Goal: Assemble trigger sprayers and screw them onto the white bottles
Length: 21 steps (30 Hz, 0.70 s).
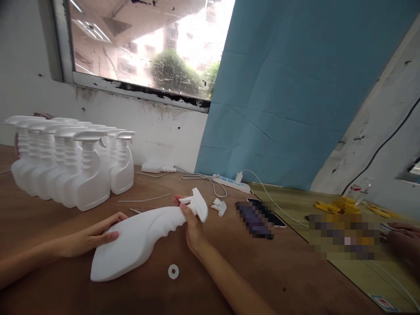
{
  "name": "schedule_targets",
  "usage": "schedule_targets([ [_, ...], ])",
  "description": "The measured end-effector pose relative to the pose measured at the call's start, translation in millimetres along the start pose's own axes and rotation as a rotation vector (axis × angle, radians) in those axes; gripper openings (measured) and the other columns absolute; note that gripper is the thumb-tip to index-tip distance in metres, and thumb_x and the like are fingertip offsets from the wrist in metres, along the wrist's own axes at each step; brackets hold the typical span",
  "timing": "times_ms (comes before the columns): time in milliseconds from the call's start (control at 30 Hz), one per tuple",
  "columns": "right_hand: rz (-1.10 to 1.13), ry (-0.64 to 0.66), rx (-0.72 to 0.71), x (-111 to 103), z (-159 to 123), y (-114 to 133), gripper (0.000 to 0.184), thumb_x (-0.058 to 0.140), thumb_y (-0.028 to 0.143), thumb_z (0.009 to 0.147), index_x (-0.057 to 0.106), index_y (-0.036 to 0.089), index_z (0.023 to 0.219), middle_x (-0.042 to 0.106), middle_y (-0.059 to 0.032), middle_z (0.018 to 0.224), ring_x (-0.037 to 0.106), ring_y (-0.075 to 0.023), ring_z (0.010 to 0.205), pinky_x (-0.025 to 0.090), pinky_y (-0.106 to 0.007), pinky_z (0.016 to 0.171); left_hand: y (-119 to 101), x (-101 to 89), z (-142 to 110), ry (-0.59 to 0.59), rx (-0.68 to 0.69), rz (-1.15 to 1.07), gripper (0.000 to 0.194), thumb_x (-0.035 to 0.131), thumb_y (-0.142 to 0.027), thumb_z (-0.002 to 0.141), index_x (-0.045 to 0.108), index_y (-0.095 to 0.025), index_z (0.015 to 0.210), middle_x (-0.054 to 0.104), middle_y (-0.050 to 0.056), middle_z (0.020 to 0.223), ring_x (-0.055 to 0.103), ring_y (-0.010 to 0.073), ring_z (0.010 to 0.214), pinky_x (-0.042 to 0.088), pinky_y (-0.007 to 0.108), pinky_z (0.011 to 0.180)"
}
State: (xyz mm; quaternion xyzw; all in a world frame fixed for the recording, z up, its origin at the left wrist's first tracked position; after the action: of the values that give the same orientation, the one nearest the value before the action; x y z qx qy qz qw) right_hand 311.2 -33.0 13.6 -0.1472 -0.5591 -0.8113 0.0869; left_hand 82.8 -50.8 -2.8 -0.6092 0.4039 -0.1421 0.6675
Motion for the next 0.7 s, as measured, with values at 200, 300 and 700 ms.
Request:
schedule_targets([
  [200,-0.107,0.055,-0.104,2,1,9,0.02,0.053,0.036,0.07,0.063,0.019,0.07,0.06,-0.0043,0.088,0.052,-0.0193,0.088,0.043,-0.029,0.074,1,-1.4,0,-0.022,-0.003,0.044,0.036,0.038,-0.051,0.083,0.038,-0.021,0.104,0.048,0.004,0.096,0.047,0.0192,0.088,0.041,0.027,0.075],
  [300,-0.105,0.094,-0.087,4,1,9,0.02,0.053,0.037,0.071,0.062,0.019,0.067,0.06,-0.0041,0.088,0.052,-0.0186,0.086,0.043,-0.028,0.072,1,-1.6,0,-0.023,0.001,0.051,0.037,0.038,-0.051,0.083,0.038,-0.021,0.104,0.048,0.004,0.095,0.047,0.0187,0.086,0.041,0.026,0.073],
  [700,-0.034,0.239,0.169,9,-1,-12,0.05,0.06,0.043,0.068,0.051,0.02,0.112,0.062,-0.0051,0.093,0.057,-0.0188,0.081,0.046,-0.029,0.067,2,-5.4,0,-0.032,-0.044,-0.066,0.034,0.038,-0.05,0.083,0.039,-0.021,0.101,0.049,0.002,0.093,0.046,0.017,0.083,0.039,0.024,0.07],
])
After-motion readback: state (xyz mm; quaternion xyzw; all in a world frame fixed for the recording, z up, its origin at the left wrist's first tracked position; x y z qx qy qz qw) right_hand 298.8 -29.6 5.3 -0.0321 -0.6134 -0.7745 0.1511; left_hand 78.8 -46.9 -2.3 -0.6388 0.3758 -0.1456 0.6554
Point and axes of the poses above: each hand's wrist, its own z-axis towards the middle knuckle, its own x-axis out of the palm, y = z × x, the point moved 5 cm from there along z, towards the middle knuckle
